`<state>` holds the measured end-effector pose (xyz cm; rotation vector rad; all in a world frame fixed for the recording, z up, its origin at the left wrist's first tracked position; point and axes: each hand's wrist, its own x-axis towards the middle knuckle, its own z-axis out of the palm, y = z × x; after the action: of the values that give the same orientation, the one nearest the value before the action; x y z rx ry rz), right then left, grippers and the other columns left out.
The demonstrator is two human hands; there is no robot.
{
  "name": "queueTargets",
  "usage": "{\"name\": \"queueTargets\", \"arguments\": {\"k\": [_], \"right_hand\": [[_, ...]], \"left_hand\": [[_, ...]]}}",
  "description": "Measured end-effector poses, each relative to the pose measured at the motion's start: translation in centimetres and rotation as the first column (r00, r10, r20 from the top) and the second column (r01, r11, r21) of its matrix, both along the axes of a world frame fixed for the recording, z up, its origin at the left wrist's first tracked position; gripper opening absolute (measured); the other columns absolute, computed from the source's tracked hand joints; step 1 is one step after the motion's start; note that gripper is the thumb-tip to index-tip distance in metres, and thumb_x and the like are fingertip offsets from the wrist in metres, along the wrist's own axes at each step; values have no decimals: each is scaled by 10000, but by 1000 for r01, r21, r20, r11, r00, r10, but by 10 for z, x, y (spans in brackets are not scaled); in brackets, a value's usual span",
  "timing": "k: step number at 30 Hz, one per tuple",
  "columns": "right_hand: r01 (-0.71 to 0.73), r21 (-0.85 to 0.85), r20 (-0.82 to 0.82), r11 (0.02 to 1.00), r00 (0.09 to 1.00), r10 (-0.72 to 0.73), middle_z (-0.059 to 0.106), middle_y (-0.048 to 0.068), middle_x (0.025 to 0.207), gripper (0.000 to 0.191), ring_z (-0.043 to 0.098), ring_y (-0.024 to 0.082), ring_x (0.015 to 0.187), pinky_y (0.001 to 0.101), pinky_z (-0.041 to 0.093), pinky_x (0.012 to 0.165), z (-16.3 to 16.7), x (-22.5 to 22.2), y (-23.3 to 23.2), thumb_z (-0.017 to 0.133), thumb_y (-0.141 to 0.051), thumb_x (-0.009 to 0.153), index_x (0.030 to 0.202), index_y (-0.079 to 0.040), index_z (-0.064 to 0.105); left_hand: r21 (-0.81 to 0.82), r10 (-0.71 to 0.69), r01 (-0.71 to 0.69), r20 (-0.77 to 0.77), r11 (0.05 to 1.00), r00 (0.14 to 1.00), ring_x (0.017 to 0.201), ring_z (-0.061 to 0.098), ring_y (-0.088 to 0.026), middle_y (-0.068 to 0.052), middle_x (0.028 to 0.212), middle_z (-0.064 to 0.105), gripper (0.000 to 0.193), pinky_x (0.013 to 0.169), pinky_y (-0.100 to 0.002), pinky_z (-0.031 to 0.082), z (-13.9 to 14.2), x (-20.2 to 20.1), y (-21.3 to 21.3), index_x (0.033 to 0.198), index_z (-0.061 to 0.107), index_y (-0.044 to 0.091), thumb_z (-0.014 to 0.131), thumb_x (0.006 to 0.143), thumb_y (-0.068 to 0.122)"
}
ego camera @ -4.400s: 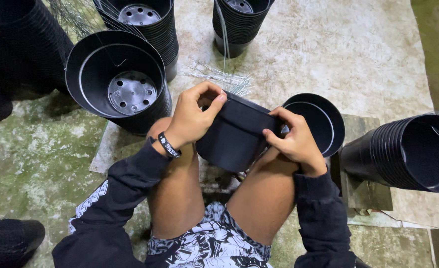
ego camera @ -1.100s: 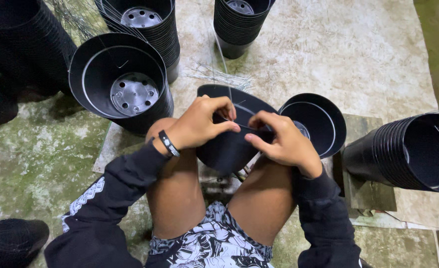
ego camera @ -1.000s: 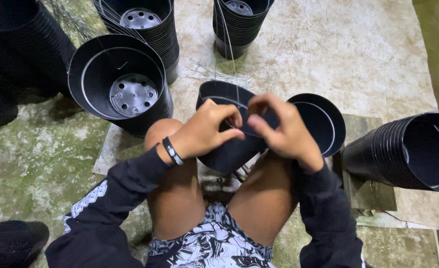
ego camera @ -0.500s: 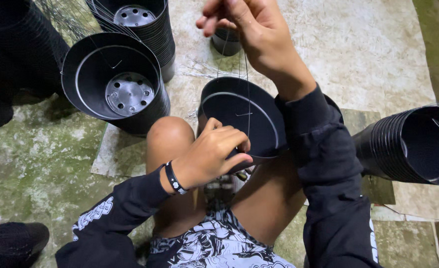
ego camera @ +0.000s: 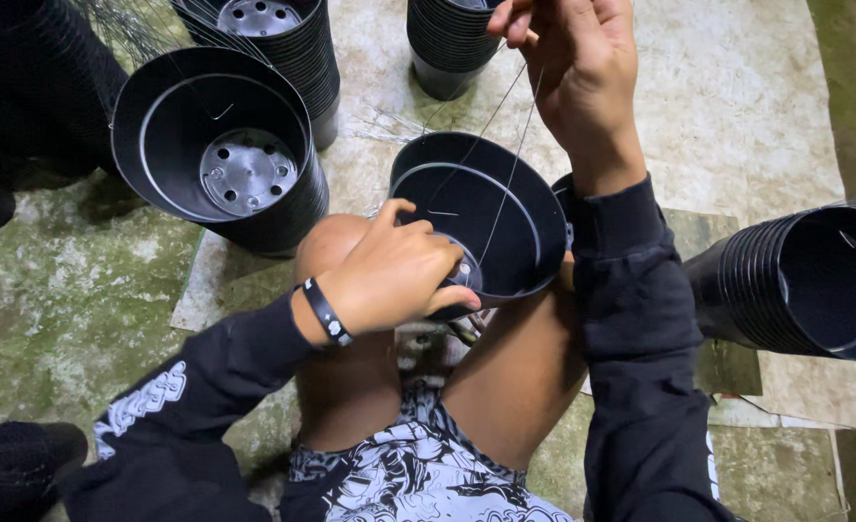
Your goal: The person sits on the floor and assembles metal wire hangers into black plastic plant pots. They bend and twist wire ties into loops, insert them through holes in the pot base, and secure them to form a hanging mechanism. The person uses pliers to cut and shape the wire, then stacks the finished pots.
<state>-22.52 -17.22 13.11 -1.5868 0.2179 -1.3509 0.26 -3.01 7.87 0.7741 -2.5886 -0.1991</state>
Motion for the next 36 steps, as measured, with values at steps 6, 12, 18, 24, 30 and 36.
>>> {"name": "queueTargets", "arguments": {"k": [6,12,18,24,30,36], "right_hand": [[-7,-42,-41,999,999,5,694,114,996,277,682,190,1002,314,514,893,3,-1,6,490,-228,1206,1120,-39,672],[-18,-44,-24,999,1000,17,698,125,990,296,677,177,973,292,491,843,3,1,7,507,-215,1213,1080,-14,679],[-6,-20,3,1000,1000,6,704,152,1005,299,663,177,934,281,480,814,-1,1,5,507,-203,1207,1082,12,674],[-6,-14,15,1000,1000,6,704,174,993,310,659,181,909,280,484,799,-1,2,6,496,-190,1214,1072,22,672],[44,-9,15,999,999,-44,695,166,944,299,676,204,907,295,513,825,6,2,11,473,-175,1180,1039,6,664],[57,-54,56,997,997,-54,637,111,866,292,681,227,909,334,532,870,9,-3,13,480,-155,1162,974,-11,650]], "left_hand": [[107,-84,60,235,992,968,836,696,-314,-82,764,731,438,974,-664,349,-3,-11,-11,792,740,129,609,915,529],[207,-150,116,159,971,976,911,684,-264,-47,817,723,354,946,-665,343,-11,-18,-16,811,714,134,637,921,461],[231,-129,130,-21,964,991,875,653,-221,-30,770,687,316,1001,-582,329,-16,-16,-14,813,662,140,705,898,441],[200,-82,119,-185,973,979,904,639,-198,3,821,689,300,1001,-537,309,-20,-15,-6,821,673,126,758,865,411],[135,-15,62,-323,989,946,943,628,-194,-1,894,673,232,999,-509,307,-25,-12,7,866,686,127,770,865,343],[120,26,18,-352,993,936,931,618,-175,9,846,645,210,988,-480,297,-24,-13,15,837,682,132,780,872,315]]}}
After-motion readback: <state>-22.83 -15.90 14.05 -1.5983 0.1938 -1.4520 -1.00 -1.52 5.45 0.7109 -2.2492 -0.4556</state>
